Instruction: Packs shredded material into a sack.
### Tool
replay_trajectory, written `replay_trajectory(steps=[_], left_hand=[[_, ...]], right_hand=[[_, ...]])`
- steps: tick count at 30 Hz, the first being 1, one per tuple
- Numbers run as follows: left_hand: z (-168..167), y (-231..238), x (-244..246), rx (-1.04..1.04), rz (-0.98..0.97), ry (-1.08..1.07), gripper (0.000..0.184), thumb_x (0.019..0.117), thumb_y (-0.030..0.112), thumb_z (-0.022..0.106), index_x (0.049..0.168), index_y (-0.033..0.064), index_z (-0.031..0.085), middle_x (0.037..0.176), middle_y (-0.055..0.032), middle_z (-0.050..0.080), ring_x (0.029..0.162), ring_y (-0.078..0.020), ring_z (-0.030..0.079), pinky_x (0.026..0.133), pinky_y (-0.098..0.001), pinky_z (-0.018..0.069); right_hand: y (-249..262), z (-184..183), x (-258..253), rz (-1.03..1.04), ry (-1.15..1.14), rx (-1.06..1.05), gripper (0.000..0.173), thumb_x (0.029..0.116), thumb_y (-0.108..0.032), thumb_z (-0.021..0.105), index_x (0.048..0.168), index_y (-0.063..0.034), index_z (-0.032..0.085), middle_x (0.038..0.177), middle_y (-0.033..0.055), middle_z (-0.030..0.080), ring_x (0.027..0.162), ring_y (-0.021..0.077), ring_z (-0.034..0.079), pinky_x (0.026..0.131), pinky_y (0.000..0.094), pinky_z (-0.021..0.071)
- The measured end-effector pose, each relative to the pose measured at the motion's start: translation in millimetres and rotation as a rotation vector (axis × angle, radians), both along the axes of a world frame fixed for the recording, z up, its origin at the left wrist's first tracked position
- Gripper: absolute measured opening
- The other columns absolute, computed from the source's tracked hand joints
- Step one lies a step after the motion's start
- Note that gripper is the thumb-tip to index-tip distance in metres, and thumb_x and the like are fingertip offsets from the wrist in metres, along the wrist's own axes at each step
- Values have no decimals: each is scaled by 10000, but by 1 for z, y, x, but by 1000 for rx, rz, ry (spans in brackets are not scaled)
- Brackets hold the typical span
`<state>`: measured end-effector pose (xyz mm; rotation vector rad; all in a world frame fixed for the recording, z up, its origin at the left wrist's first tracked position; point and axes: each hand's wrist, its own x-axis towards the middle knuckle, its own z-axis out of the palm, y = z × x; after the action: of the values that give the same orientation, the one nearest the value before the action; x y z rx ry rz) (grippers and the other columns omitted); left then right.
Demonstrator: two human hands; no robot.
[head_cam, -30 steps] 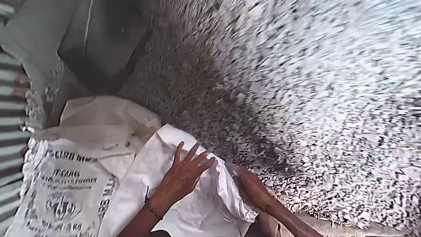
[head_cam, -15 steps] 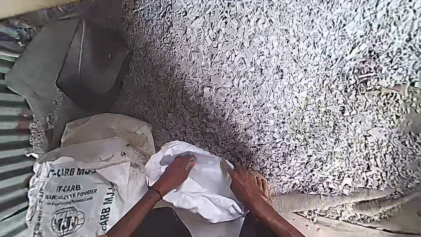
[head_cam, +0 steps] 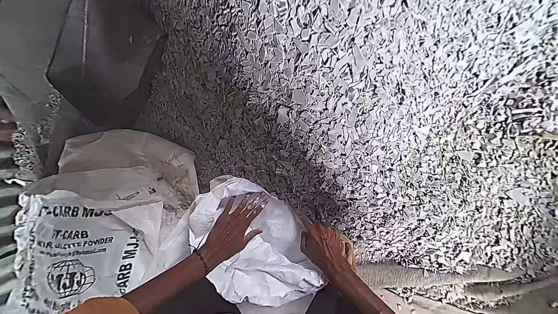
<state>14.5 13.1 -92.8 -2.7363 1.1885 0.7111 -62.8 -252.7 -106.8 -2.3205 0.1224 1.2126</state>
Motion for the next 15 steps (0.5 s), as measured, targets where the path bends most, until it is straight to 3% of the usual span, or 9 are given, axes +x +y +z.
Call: replay_trajectory(steps=[3, 5, 8, 11, 13, 15], left_hand=[[-7, 1, 12, -40, 38, -41, 581, 972, 523, 545, 1487, 256, 549, 1538, -1, 534, 1417, -265, 505, 1116, -670, 325], [-10, -9, 25, -77, 92, -64, 532, 970, 471, 575, 1452, 246, 590, 1478, -24, 593, 1370, -289, 554, 1103, -691, 323], [-11, -28, 41, -105, 191, -146, 492, 991, 481, 532, 1377, 201, 655, 1387, -81, 657, 1320, -352, 589, 1088, -710, 332], [0, -55, 54, -80, 307, -126, 518, 1001, 506, 514, 1306, 131, 698, 1361, -167, 657, 1335, -463, 541, 1092, -767, 285], [7, -72, 58, -59, 330, -129, 511, 1001, 517, 502, 1274, 143, 719, 1348, -144, 673, 1345, -490, 522, 1079, -781, 291], [16, -86, 60, -65, 331, -85, 432, 978, 424, 588, 1183, 82, 754, 1263, -185, 708, 1318, -533, 526, 1068, -777, 316]], right_hand=[[-8, -9, 1, 27, -199, 4, 482, 974, -220, 507, 1442, -248, 614, 832, 216, 722, 758, 443, 709, 625, 577, 520], [-16, -7, 14, 2, -275, 10, 380, 981, -181, 536, 1321, -174, 705, 781, 221, 715, 722, 457, 708, 598, 595, 521], [-24, 9, 40, -61, -381, -43, 223, 967, -156, 582, 996, -29, 762, 729, 232, 698, 699, 464, 709, 579, 606, 527], [-35, 11, 51, -118, -680, -194, 197, 884, -151, 661, 765, -5, 719, 618, 198, 651, 578, 419, 684, 479, 561, 508], [-47, 19, 69, -166, -737, -297, 226, 859, -183, 688, 761, 19, 720, 662, 230, 666, 633, 444, 696, 517, 581, 513], [-63, 38, 92, -193, -576, -229, 316, 930, -224, 653, 819, 62, 728, 739, 298, 678, 742, 521, 694, 618, 654, 509]])
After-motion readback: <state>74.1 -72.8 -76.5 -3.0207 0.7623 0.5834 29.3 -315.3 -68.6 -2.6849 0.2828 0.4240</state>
